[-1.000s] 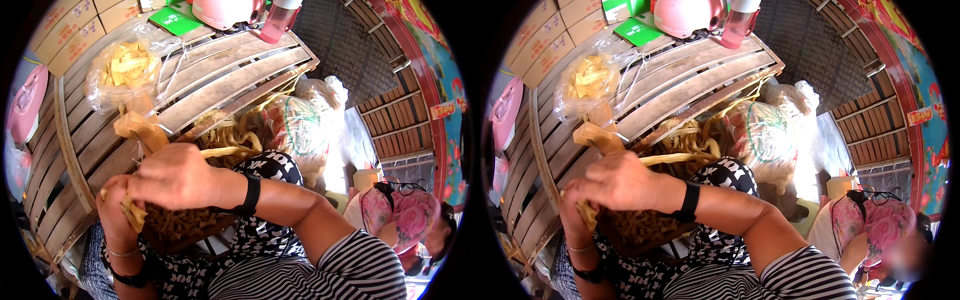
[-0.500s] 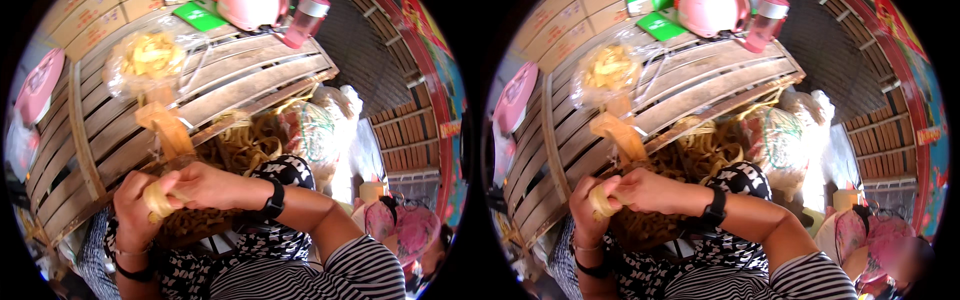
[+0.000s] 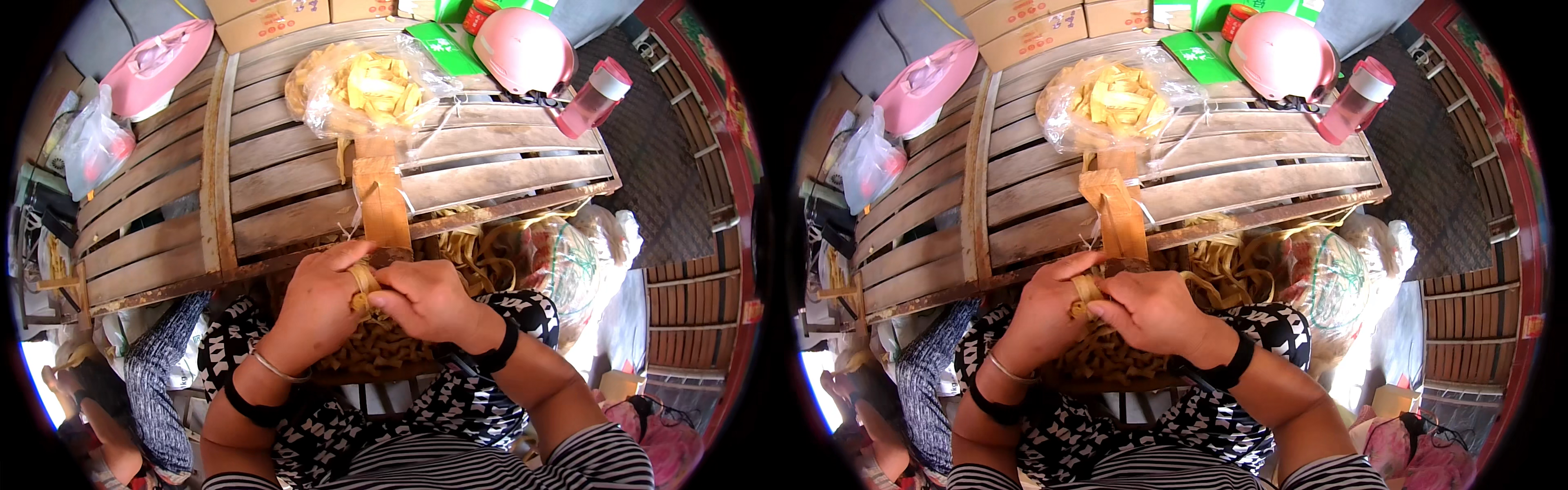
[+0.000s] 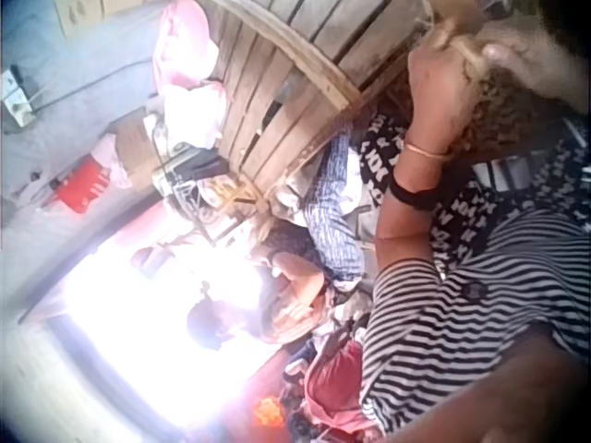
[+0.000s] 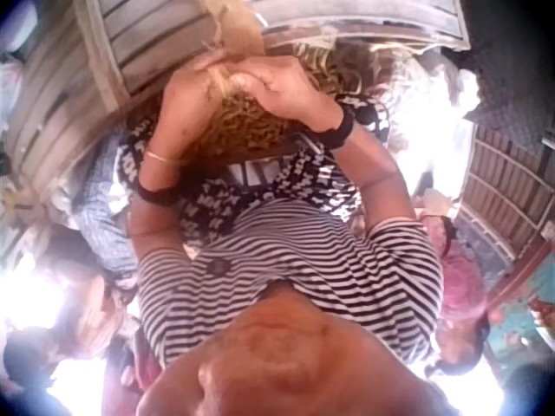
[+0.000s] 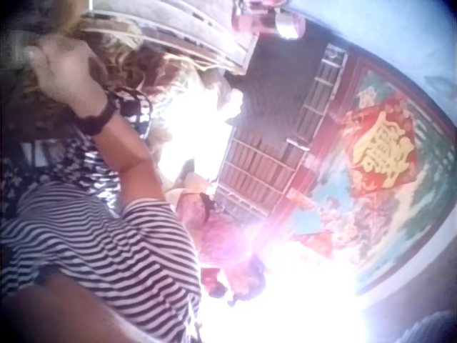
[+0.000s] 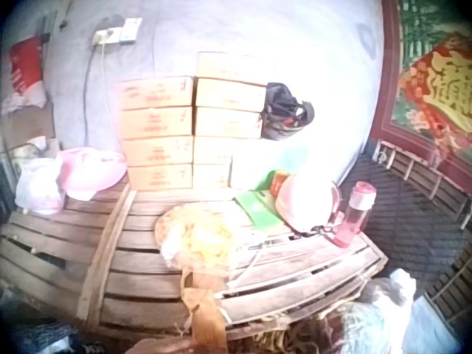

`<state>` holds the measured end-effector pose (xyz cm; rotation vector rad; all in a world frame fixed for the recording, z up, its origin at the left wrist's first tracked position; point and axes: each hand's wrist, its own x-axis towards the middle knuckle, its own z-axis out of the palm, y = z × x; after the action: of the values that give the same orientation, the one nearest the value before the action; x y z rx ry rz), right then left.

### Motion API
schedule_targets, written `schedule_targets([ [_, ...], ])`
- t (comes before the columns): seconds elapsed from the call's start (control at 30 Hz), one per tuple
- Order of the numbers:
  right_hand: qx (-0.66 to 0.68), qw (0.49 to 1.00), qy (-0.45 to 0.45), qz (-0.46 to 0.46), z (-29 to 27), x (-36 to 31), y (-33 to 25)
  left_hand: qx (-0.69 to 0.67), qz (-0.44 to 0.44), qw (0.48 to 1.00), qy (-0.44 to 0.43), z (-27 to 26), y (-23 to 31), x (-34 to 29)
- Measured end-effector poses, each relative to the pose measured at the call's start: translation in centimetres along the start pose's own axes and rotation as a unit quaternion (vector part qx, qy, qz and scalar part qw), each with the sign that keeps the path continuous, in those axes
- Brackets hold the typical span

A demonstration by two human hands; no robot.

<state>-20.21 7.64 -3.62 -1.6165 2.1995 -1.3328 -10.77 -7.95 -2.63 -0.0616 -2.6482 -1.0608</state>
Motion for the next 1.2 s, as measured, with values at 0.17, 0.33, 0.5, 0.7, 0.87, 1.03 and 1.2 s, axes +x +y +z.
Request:
schedule_targets([
  [0.17,0.001,0.985,-0.106,0.139,0.8,-0.5,0.7,0.034,0.077,0.996,0.017,0.1,-0.6,0.0],
  [0.33,0.5,0.748,-0.18,0.397,-1.1,0.0,-0.8,-0.371,-0.066,0.915,0.143,-1.9,0.0,-0.1],
  [0.5,0.588,0.69,-0.161,0.389,-1.4,-0.3,0.0,-0.402,-0.198,0.882,0.149,-2.7,-0.1,0.7],
  [0.7,0.502,0.727,-0.177,0.435,-1.3,0.5,-0.4,-0.567,-0.325,0.756,-0.033,-1.1,-0.4,0.0],
  [0.87,0.372,0.821,-0.091,0.425,-3.3,0.5,0.4,-0.539,-0.345,0.768,0.037,0.1,0.0,0.2],
  [1.03,0.235,0.932,0.093,0.259,-1.6,0.6,4.7,-0.487,-0.305,0.809,0.119,1.9,-1.7,1.3],
  [1.2,-0.269,0.935,0.035,0.227,-0.5,1.5,5.8,-0.117,-0.16,0.956,0.217,5.2,-6.5,1.8],
])
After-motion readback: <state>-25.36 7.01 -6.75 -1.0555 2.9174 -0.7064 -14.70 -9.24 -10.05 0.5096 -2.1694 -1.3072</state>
